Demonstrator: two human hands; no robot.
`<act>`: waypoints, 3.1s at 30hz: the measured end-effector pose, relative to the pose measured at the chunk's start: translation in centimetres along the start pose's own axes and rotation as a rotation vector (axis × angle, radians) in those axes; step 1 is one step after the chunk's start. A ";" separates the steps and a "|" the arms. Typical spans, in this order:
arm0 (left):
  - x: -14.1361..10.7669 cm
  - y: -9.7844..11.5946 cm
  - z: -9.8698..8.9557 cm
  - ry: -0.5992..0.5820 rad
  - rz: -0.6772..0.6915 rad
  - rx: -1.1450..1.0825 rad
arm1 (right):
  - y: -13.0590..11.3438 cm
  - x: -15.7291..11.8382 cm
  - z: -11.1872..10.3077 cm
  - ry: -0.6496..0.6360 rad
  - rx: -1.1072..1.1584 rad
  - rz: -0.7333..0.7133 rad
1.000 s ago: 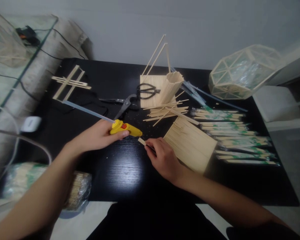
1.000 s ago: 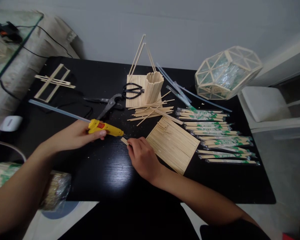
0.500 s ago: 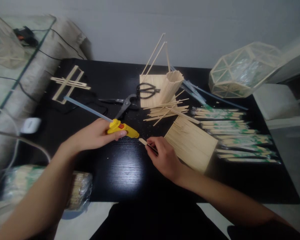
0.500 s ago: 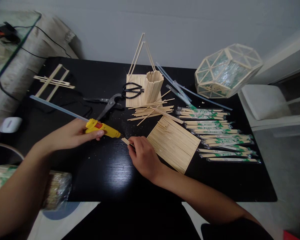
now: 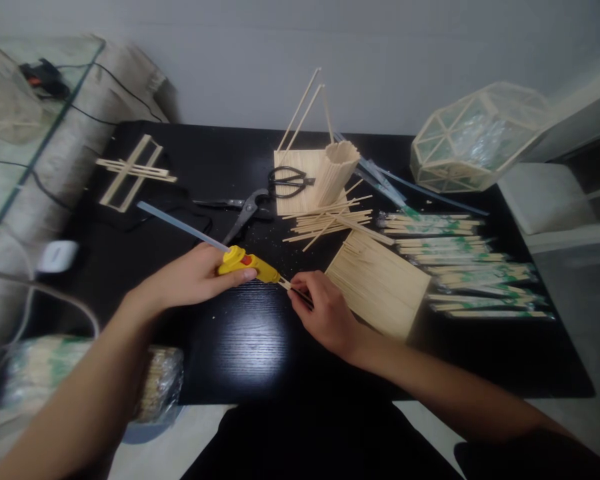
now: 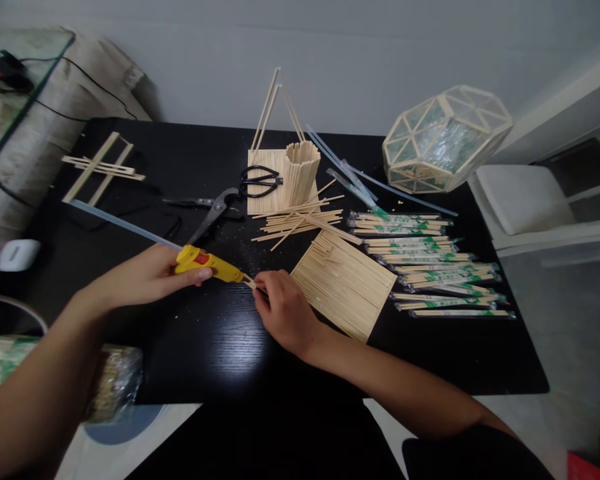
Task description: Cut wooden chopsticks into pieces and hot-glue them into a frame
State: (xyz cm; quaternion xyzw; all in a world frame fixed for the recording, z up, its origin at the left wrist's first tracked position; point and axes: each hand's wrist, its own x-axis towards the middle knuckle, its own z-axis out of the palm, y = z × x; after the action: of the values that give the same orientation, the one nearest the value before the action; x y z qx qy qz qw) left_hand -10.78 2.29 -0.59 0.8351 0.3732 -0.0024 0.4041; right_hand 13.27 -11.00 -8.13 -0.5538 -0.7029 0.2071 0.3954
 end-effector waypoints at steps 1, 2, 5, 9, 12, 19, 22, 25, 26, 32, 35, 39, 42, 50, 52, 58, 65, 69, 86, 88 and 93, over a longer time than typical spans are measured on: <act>0.0 0.1 0.1 0.001 0.002 0.003 | 0.0 0.0 0.0 0.000 0.004 0.005; 0.0 0.1 0.1 0.003 0.004 0.006 | 0.0 0.0 0.0 0.002 0.007 0.007; 0.1 0.3 0.3 0.010 0.017 0.014 | 0.0 -0.1 0.0 0.009 0.010 0.007; 0.3 0.5 0.4 0.002 0.027 0.010 | 0.1 -0.1 0.0 0.003 -0.007 0.003; 0.4 0.7 0.5 0.001 0.024 0.020 | 0.1 0.0 0.0 0.004 -0.027 -0.006; 0.4 0.8 0.6 -0.002 0.032 0.011 | 0.0 -0.1 0.0 0.007 -0.028 0.020; 0.5 0.7 0.7 0.003 0.061 0.009 | 0.2 -0.3 0.2 0.027 -0.007 0.058; 0.7 0.7 0.6 0.007 0.082 0.010 | 0.4 -0.4 0.4 0.038 0.006 0.050; 0.7 0.7 0.6 0.008 0.085 0.012 | 0.4 -0.4 0.5 0.038 0.007 0.045; 0.8 0.7 0.6 0.021 0.097 0.035 | 0.3 -0.3 0.3 0.034 0.001 0.057; 0.7 0.6 0.6 0.016 0.082 0.049 | 0.2 -0.3 0.3 0.032 0.005 0.055; 0.7 0.7 0.6 0.029 0.096 0.047 | 0.3 -0.3 0.3 0.031 0.003 0.056; 0.7 0.8 0.6 0.046 0.108 0.038 | 0.3 -0.4 0.4 0.032 0.002 0.057; 0.8 0.4 0.6 0.057 0.123 0.061 | 0.3 -0.3 0.3 0.031 -0.002 0.058; 0.9 0.4 0.6 0.063 0.125 0.063 | 0.3 -0.4 0.3 0.036 -0.001 0.051; 0.9 0.4 0.6 0.067 0.121 0.062 | 0.3 -0.4 0.4 0.034 0.000 0.063; 0.8 0.4 0.5 0.055 0.111 0.067 | 0.2 -0.3 0.3 0.041 0.003 0.055; 0.7 0.3 0.3 0.047 0.067 0.073 | 0.2 -0.4 0.3 0.030 0.004 0.069; 0.2 -0.3 -0.5 0.035 -0.020 0.176 | 0.2 -0.4 0.3 0.037 -0.015 0.052; 0.1 -0.2 -0.6 0.035 -0.022 0.171 | 0.2 -0.4 0.3 0.038 -0.013 0.054; -0.1 0.3 -0.8 0.033 -0.018 0.149 | 0.2 -0.3 0.3 0.045 -0.013 0.036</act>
State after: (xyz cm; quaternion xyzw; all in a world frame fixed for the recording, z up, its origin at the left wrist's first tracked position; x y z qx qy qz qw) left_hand -10.89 2.68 0.13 0.8594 0.3861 -0.0201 0.3347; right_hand 13.21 -11.19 -8.60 -0.5734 -0.6850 0.1972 0.4039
